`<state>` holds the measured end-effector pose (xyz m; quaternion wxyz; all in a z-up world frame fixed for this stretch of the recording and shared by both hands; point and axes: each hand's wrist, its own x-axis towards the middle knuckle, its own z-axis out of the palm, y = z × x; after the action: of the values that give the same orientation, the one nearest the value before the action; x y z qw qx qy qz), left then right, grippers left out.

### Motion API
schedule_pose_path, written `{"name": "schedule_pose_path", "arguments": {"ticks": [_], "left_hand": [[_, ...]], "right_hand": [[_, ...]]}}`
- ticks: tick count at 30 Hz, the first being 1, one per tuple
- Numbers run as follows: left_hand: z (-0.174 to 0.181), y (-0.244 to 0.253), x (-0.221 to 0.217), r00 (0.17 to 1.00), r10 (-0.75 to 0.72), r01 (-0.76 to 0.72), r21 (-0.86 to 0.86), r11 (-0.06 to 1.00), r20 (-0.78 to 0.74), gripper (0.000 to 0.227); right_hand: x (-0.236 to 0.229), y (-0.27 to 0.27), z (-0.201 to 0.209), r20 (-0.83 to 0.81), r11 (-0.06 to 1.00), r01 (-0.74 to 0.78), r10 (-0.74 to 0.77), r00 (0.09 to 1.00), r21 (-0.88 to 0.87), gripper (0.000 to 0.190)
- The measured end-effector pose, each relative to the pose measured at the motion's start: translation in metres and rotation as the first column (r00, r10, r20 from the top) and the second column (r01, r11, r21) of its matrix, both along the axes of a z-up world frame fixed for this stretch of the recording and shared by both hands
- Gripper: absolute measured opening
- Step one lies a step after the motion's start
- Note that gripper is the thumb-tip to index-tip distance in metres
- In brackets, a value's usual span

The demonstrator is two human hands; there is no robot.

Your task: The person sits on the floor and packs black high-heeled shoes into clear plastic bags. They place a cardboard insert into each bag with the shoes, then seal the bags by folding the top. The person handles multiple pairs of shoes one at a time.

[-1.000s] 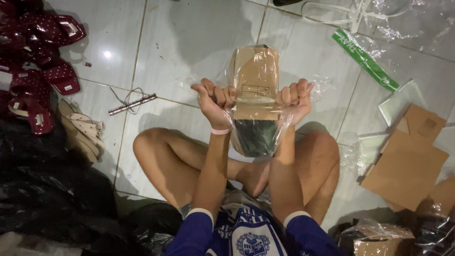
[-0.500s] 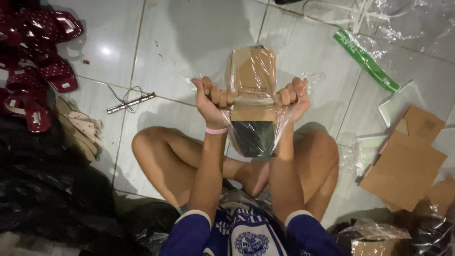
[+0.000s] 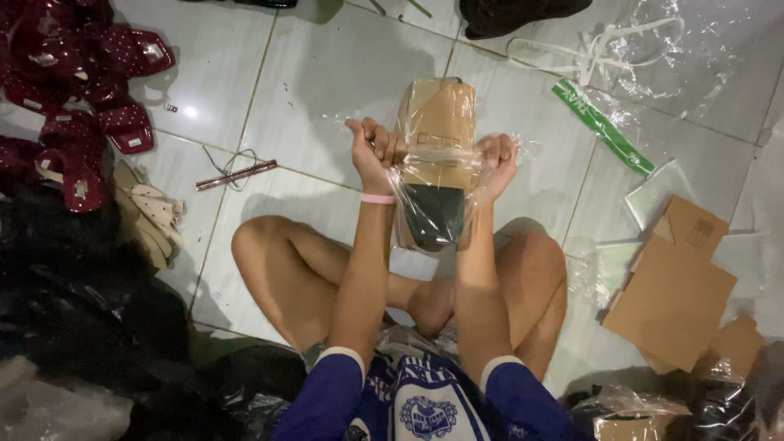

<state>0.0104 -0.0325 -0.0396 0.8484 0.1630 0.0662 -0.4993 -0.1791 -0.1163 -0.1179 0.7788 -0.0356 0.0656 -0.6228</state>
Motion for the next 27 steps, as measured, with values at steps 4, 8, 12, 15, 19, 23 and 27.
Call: {"name": "schedule_pose_path", "arguments": {"ticks": [4, 8, 12, 15, 19, 23, 27], "left_hand": [[0.006, -0.004, 0.007, 0.999, -0.016, 0.018, -0.061, 0.998, 0.03, 0.051], [0.006, 0.013, 0.009, 0.997, -0.043, 0.048, -0.088, 0.995, 0.061, 0.052], [0.019, 0.014, 0.012, 0.994, -0.051, 0.058, -0.071, 0.996, 0.102, 0.055], [0.032, 0.011, 0.007, 1.0, -0.013, 0.012, 0.08, 0.997, 0.012, 0.062], [0.043, 0.047, -0.018, 0.993, -0.023, -0.021, 0.36, 0.933, 0.118, 0.062], [0.059, 0.068, -0.033, 0.99, -0.041, -0.016, 0.402, 0.915, 0.132, 0.065], [0.124, -0.018, 0.004, 0.983, -0.117, 0.037, 0.465, 0.885, 0.144, 0.055]], "right_hand": [[0.008, -0.002, 0.01, 0.132, 0.999, -0.019, 0.014, 0.991, 0.038, 0.04], [0.001, 0.014, 0.026, 0.2, 0.983, -0.186, 0.181, 0.963, 0.005, 0.042], [0.0, 0.013, 0.04, -0.036, 0.992, -0.12, 0.122, 0.992, 0.035, 0.05], [-0.005, 0.01, 0.036, -0.06, 0.989, -0.146, 0.146, 0.987, 0.005, 0.063], [-0.026, 0.033, 0.019, -0.058, 0.988, -0.149, 0.151, 0.987, 0.051, 0.068], [-0.042, 0.056, 0.007, -0.236, 0.977, -0.064, 0.113, 0.965, 0.205, 0.072], [0.005, -0.028, 0.037, -0.074, 0.898, -0.239, 0.228, 0.971, -0.369, 0.068]]}}
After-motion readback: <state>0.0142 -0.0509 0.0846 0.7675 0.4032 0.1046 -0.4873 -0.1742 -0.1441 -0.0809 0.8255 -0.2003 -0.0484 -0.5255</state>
